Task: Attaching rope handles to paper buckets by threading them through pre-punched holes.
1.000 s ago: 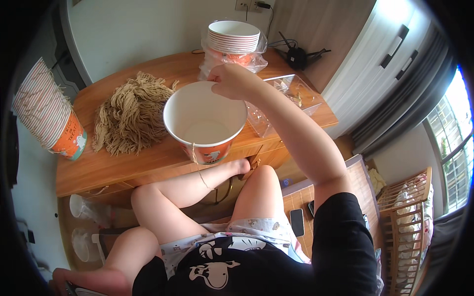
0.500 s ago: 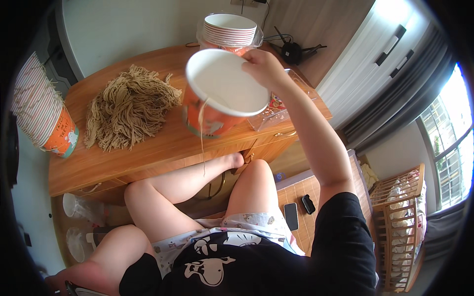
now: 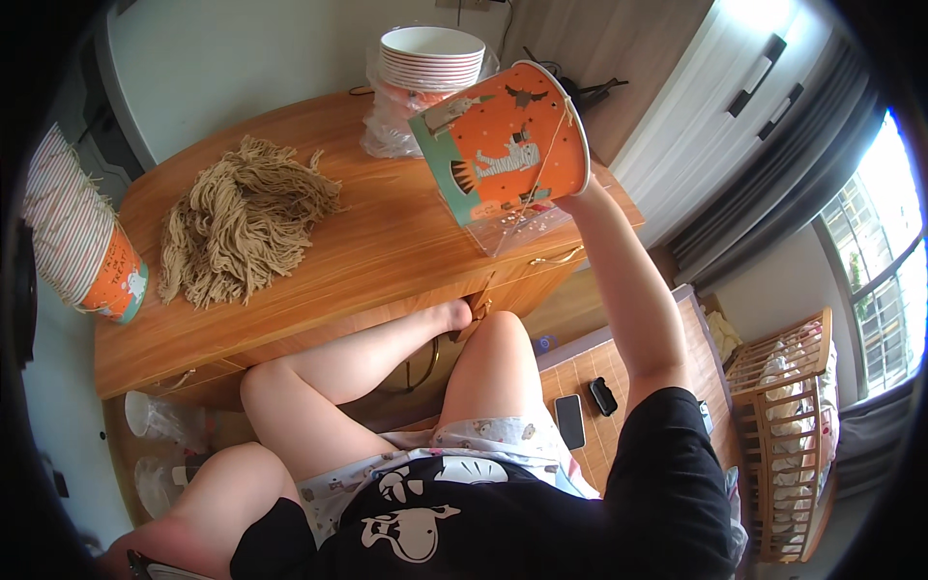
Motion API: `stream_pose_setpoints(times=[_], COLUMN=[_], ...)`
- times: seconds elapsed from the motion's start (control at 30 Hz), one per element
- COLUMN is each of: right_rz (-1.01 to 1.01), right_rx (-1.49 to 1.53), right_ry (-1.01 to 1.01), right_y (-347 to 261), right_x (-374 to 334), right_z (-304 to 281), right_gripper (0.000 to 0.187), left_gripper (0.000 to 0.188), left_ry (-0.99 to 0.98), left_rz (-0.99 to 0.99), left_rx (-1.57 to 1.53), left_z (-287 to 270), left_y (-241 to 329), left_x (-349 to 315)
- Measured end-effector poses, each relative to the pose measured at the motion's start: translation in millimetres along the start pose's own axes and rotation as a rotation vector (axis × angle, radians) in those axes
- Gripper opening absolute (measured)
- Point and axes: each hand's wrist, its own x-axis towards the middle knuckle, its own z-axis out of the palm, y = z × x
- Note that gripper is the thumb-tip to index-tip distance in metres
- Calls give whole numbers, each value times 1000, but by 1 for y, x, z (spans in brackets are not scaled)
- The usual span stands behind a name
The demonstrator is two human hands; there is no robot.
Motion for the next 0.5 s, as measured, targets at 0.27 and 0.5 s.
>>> stream_pose_setpoints(times=[0.27,0.5], right_rz=[-70,-125], right_rx=[228,418], right_ry=[-87,-302], right_y=[-1,-4], right_x=[0,-20], right_z=[0,2], right_gripper=[49,55], left_gripper=[57,134], left_ry=[701,183], left_rz=[-537,-2112], left_rx=[771,821], left_z=[117,175], left_y=[13,4], left_x=[-55,-171])
